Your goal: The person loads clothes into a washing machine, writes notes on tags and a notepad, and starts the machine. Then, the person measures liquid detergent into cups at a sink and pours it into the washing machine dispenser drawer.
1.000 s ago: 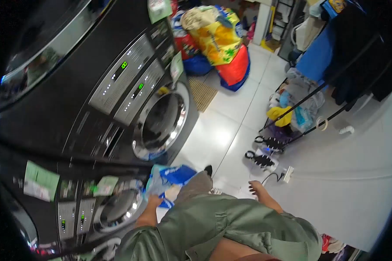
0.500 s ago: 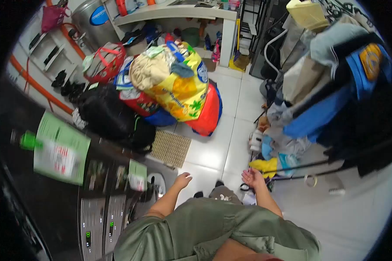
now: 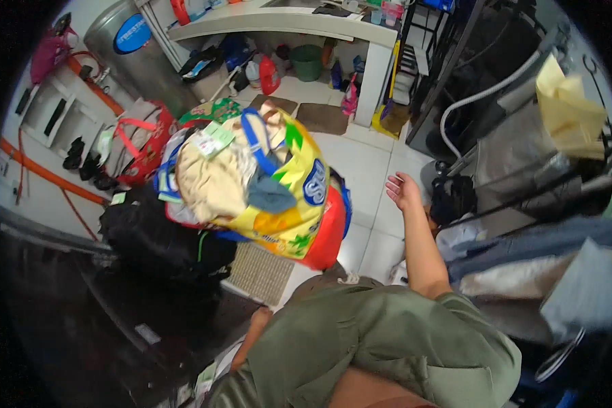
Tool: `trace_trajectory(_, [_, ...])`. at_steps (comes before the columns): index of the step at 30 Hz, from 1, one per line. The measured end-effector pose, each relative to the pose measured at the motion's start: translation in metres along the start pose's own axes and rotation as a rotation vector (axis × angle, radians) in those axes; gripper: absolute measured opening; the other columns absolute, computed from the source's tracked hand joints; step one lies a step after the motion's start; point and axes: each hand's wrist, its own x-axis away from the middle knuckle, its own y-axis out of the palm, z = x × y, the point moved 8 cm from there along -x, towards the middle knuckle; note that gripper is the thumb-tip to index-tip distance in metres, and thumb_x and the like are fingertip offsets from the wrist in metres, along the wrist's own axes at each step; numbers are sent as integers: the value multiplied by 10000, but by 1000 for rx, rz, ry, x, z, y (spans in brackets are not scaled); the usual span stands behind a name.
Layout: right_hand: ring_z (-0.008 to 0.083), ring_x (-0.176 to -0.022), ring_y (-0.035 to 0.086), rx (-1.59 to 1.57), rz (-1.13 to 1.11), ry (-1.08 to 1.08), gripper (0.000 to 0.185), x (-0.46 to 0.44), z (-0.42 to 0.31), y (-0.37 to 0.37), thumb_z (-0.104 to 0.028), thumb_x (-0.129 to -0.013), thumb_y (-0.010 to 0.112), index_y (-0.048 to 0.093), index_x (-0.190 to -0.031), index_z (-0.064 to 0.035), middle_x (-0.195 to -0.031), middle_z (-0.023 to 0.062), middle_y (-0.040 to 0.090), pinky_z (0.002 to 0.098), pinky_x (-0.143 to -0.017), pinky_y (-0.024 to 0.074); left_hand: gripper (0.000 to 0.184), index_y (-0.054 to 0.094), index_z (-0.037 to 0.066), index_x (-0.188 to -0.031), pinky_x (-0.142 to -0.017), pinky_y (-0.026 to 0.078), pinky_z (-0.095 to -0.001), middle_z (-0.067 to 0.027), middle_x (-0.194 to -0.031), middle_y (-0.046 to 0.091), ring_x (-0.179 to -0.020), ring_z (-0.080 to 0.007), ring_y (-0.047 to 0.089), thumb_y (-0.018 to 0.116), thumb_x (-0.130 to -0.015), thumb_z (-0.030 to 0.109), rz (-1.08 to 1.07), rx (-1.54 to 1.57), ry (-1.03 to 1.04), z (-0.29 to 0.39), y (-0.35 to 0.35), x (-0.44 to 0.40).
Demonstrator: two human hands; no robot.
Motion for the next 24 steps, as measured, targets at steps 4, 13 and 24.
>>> trace_trajectory(4, [147, -710, 547, 575, 105, -437, 179, -51, -93, 57, -171, -778, 565, 524, -936, -98, -810, 36, 577, 272, -607, 417, 391, 598, -22, -886, -744, 442, -390, -194, -935, 603, -823, -299, 580, 564, -757, 346, -146, 184, -284, 18, -13, 8])
trace_trajectory(13, [140, -757, 549, 970, 375, -1194, 478, -301, -370, 211, -184, -641, 721, 505, -1026, -1, -825, 66, 571, 261, -672, 454, 373, 614, 7, -848, -698, 445, -392, -169, -856, 609, -744, -276, 575, 554, -760, 364, -74, 403, -529, 131, -66, -71])
trace_trajectory(24, [333, -1087, 496, 1298, 697, -968, 839, -559, -520, 332, -515, -551, 715, 431, -1214, -87, -1179, 159, 520, 434, -917, 374, 358, 633, 42, -802, -641, 449, -393, -138, -760, 617, -648, -248, 570, 541, -765, 387, 199, 601, -775, 268, -166, -114])
